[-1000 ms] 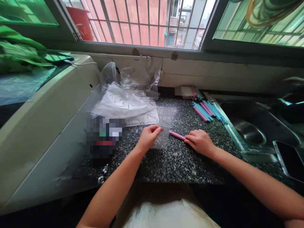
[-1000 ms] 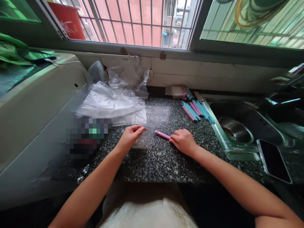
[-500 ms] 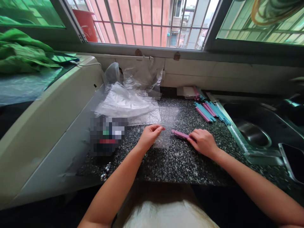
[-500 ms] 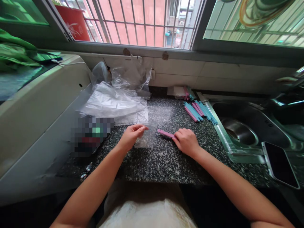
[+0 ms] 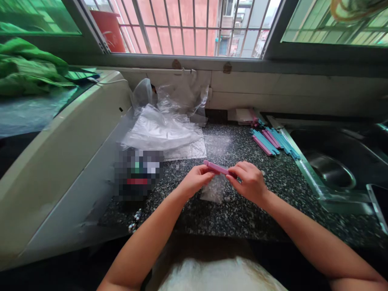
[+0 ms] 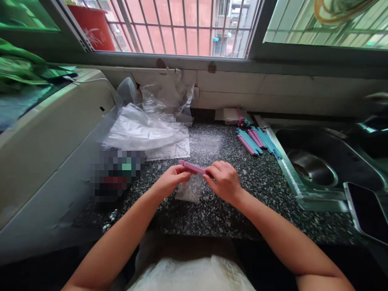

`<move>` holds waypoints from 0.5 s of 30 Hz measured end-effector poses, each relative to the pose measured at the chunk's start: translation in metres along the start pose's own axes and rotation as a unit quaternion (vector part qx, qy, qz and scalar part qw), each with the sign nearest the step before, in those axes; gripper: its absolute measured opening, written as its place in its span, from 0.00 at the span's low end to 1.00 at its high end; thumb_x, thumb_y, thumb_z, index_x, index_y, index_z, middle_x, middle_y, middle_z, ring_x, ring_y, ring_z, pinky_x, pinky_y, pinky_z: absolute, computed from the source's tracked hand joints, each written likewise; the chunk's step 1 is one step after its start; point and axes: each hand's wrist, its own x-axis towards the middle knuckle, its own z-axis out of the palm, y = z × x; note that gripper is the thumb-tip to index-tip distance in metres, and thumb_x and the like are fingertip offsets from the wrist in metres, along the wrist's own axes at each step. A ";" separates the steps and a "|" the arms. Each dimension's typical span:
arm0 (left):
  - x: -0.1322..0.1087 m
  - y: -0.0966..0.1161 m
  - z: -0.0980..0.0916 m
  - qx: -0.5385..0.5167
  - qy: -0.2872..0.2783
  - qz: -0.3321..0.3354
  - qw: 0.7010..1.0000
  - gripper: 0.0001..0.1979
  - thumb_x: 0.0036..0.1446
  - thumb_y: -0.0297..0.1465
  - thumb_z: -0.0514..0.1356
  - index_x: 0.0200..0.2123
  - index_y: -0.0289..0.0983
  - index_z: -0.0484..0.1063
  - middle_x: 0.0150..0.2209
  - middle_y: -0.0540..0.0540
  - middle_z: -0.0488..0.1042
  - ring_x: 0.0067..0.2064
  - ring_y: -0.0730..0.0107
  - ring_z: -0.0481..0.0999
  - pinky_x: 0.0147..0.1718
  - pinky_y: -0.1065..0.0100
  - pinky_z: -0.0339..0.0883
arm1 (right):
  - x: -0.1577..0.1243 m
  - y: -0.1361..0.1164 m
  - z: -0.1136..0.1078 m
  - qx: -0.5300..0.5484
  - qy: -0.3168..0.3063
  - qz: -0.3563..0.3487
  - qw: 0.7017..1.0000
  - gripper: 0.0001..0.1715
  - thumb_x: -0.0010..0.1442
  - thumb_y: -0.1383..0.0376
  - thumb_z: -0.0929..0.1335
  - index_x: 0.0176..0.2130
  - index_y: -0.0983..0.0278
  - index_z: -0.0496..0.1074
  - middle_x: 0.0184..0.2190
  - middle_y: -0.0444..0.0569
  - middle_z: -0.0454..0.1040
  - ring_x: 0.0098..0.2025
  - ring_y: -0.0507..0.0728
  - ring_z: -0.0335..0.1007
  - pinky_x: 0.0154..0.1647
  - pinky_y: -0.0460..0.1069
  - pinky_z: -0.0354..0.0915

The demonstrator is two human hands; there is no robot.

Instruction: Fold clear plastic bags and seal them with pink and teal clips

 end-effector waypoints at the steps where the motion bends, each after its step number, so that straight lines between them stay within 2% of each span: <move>1: -0.001 0.001 0.001 0.005 -0.007 0.002 1.000 0.16 0.42 0.38 0.62 0.31 0.33 0.75 0.19 0.54 0.61 0.23 0.79 0.55 0.24 0.72 0.49 | -0.002 0.001 0.001 -0.003 0.001 -0.004 1.000 0.10 0.59 0.63 0.64 0.29 0.65 0.70 0.25 0.48 0.71 0.29 0.53 0.64 0.33 0.48 0.58; 4: -0.001 0.002 0.004 0.014 -0.031 0.011 0.999 0.15 0.42 0.39 0.63 0.31 0.34 0.74 0.24 0.51 0.67 0.28 0.76 0.61 0.29 0.71 0.54 | -0.008 0.003 0.002 -0.012 -0.006 -0.007 1.000 0.09 0.58 0.63 0.64 0.29 0.65 0.70 0.24 0.47 0.70 0.28 0.53 0.62 0.32 0.47 0.57; 6: 0.000 -0.001 0.004 0.014 -0.035 0.013 0.999 0.18 0.43 0.43 0.62 0.29 0.33 0.72 0.23 0.51 0.66 0.27 0.75 0.61 0.28 0.71 0.53 | -0.010 0.003 0.001 -0.018 -0.013 -0.012 1.000 0.09 0.58 0.64 0.64 0.28 0.65 0.70 0.24 0.47 0.70 0.28 0.53 0.62 0.32 0.48 0.57; 11: 0.006 -0.015 0.004 -0.028 -0.003 0.006 1.000 0.32 0.47 0.59 0.48 0.18 0.34 0.64 0.17 0.51 0.60 0.22 0.76 0.57 0.23 0.70 0.51 | -0.010 0.003 0.001 -0.022 -0.013 -0.025 0.999 0.09 0.58 0.64 0.64 0.28 0.64 0.69 0.24 0.46 0.70 0.28 0.53 0.61 0.32 0.48 0.55; 15: 0.010 -0.020 0.006 -0.053 0.013 0.003 0.999 0.33 0.48 0.60 0.44 0.17 0.35 0.63 0.16 0.50 0.60 0.20 0.76 0.57 0.21 0.70 0.50 | -0.010 0.002 0.001 -0.020 -0.011 -0.030 0.999 0.09 0.58 0.64 0.64 0.28 0.65 0.69 0.23 0.46 0.69 0.28 0.53 0.60 0.31 0.48 0.55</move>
